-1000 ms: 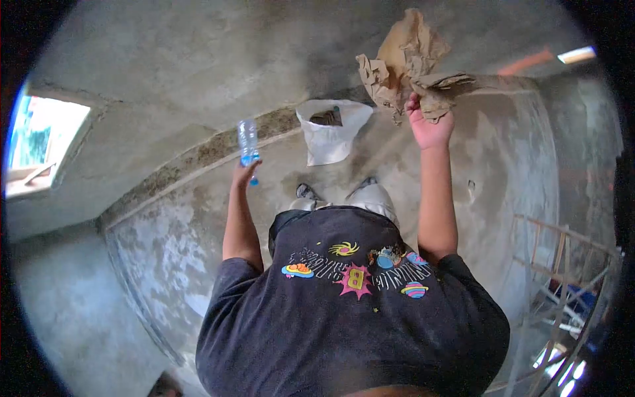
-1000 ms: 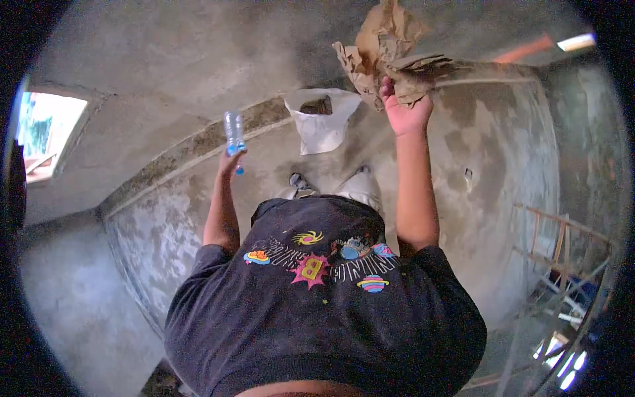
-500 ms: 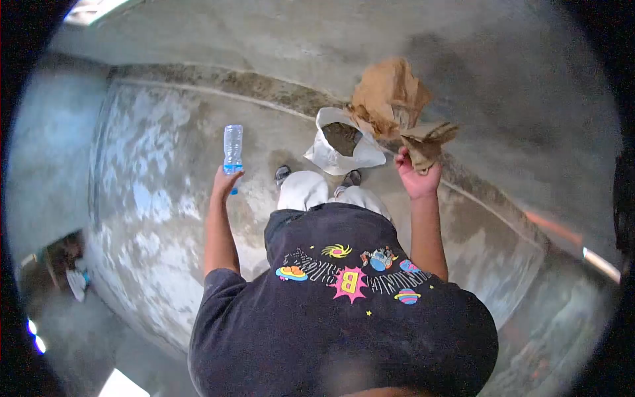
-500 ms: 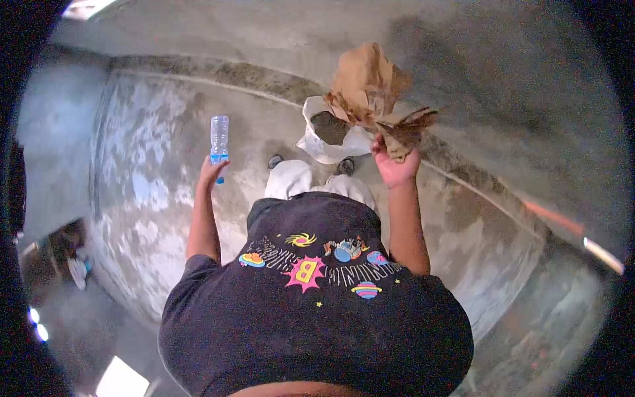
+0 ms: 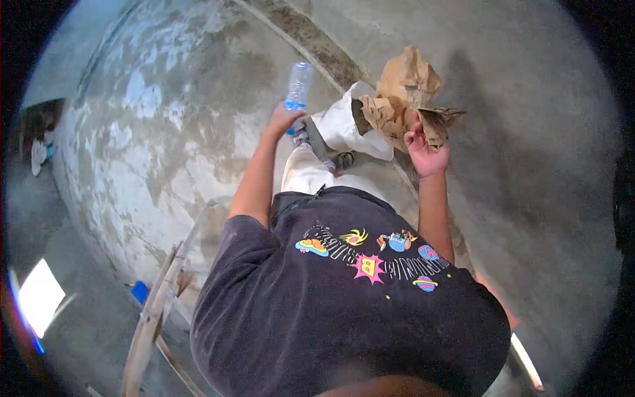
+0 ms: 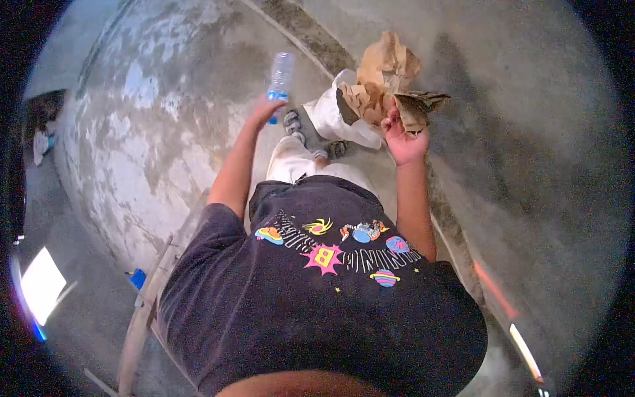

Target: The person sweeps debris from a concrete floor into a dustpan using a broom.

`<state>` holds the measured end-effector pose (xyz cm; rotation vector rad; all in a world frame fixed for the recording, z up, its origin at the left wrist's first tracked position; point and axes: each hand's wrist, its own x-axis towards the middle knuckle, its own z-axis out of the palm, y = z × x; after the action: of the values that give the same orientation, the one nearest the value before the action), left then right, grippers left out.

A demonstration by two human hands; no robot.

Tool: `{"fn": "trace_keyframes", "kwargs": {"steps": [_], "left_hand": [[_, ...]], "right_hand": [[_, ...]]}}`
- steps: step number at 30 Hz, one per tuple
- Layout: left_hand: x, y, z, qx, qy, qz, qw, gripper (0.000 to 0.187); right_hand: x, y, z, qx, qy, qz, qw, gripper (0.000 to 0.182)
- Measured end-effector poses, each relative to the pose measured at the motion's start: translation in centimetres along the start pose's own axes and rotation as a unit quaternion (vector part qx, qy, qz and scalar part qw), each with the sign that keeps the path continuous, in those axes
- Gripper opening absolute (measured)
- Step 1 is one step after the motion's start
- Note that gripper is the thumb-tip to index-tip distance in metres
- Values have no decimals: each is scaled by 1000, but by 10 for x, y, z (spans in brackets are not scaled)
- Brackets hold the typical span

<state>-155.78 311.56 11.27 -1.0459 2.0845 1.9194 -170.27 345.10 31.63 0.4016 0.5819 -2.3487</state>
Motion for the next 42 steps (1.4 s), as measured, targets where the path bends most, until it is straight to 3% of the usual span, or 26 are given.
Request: {"fn": "trace_keyframes", "kwargs": {"steps": [4, 8, 10, 11, 12, 14, 15, 16, 20, 23, 25, 29, 33, 35, 38, 42], "left_hand": [[27, -12, 43, -24, 34, 27, 999, 58], [6, -1, 67, -17, 27, 37, 999, 56], [0, 22, 57, -48, -28, 9, 998, 55], [-38, 71, 51, -16, 35, 6, 999, 53], [-31, 67, 53, -14, 30, 6, 999, 53], [-20, 52, 64, -60, -51, 19, 997, 50], [-18, 62, 65, -40, -114, -19, 992, 47], [-4, 55, 84, -28, -112, -19, 993, 47], [17, 41, 123, -138, -162, 65, 975, 35], [17, 39, 141, -138, -160, 55, 976, 34], [20, 43, 150, -166, -170, -41, 971, 34], [21, 49, 160, -214, -195, -79, 954, 44], [30, 36, 165, -211, -209, -72, 952, 47], [31, 35, 165, -272, -223, -56, 934, 48], [29, 38, 166, -281, -216, -110, 929, 51], [28, 39, 164, -263, -269, -104, 921, 54]], "right_hand": [[1, 2, 14, 25, 38, 11, 999, 53], [0, 12, -39, 28, 104, 71, 992, 49], [5, 24, -27, 11, 142, 76, 987, 46], [1, 28, -25, 11, 159, 80, 984, 46], [-1, 28, -22, 10, 180, 82, 980, 46], [-1, 33, -35, 25, 218, 79, 972, 44], [-1, 34, -44, 14, 234, 74, 969, 44], [13, 32, -81, 11, 247, 76, 966, 43], [4, 26, -88, -3, 297, 51, 953, 39], [-27, 18, -80, -17, 270, 31, 962, 41], [-41, 13, -80, -9, 264, 17, 964, 44], [-55, 8, -81, 41, 269, 10, 962, 43], [-69, 8, -56, 66, 288, 0, 955, 43], [-75, 8, -63, 75, 281, -8, 957, 44], [-59, 11, -86, 123, 272, 4, 955, 45], [-11, 18, -103, 128, 261, -5, 957, 42]]}}
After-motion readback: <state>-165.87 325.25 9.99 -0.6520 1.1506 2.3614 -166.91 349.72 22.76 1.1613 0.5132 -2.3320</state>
